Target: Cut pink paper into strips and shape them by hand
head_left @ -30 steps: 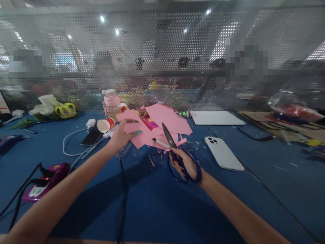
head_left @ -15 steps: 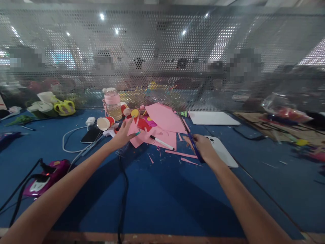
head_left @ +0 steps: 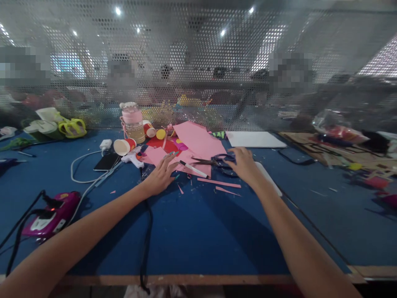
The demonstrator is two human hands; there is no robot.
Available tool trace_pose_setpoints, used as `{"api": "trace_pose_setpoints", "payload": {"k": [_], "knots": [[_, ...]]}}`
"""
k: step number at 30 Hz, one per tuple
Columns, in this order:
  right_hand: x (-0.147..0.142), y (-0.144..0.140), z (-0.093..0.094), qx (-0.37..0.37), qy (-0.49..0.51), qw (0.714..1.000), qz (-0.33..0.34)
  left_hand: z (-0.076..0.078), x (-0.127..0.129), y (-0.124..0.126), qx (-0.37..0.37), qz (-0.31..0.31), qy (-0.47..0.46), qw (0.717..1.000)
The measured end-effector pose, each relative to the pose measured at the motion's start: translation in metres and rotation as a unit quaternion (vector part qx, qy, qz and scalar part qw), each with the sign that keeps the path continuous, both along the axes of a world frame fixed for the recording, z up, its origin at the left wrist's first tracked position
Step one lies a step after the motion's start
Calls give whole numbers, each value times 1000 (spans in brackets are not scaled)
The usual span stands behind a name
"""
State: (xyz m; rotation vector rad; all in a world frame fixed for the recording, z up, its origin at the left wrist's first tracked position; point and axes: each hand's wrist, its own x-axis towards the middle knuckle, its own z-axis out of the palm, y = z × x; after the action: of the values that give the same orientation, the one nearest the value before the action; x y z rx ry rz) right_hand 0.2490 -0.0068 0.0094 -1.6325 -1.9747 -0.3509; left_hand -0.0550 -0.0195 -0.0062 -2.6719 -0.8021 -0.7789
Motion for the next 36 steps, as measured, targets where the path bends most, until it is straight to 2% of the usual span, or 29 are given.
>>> {"api": "trace_pose_setpoints", "payload": {"k": [2,5,8,13,15,20,22,27,30,33,34,36], "knots": [[-2,-11,6,-22,17,999,34,0,-1,1,0,2,-18,1000],[-14,-29,12,-142,-38,982,115,0,-2,2,12,4,-26,1000],[-26,-35,3,-207,-108,964,128,0,-2,2,12,-1,-21,1000],[-36,-31,-22,-119,-218,964,93,-5,-3,1,-5,-4,-27,1000],[-37,-30,-28,-110,-218,963,117,-7,-3,2,-11,-3,-24,1000],[-42,-32,-25,-155,-124,951,238,-9,-4,0,-36,-4,-9,999],[-47,-35,-21,-171,-73,948,257,-8,-5,-2,-47,2,-2,999],[-59,-41,-16,-186,-3,959,215,-6,-4,-6,-85,39,11,996],[-63,-43,-16,-184,13,965,188,-5,-2,-8,-102,136,4,985],[-69,-46,-17,-180,67,964,184,-3,-1,-10,-147,258,-12,955],[-71,-47,-16,-171,103,963,181,-2,-1,-10,-167,275,-7,947],[-76,-50,-15,-156,204,951,171,0,-2,-11,-201,262,16,944]]}}
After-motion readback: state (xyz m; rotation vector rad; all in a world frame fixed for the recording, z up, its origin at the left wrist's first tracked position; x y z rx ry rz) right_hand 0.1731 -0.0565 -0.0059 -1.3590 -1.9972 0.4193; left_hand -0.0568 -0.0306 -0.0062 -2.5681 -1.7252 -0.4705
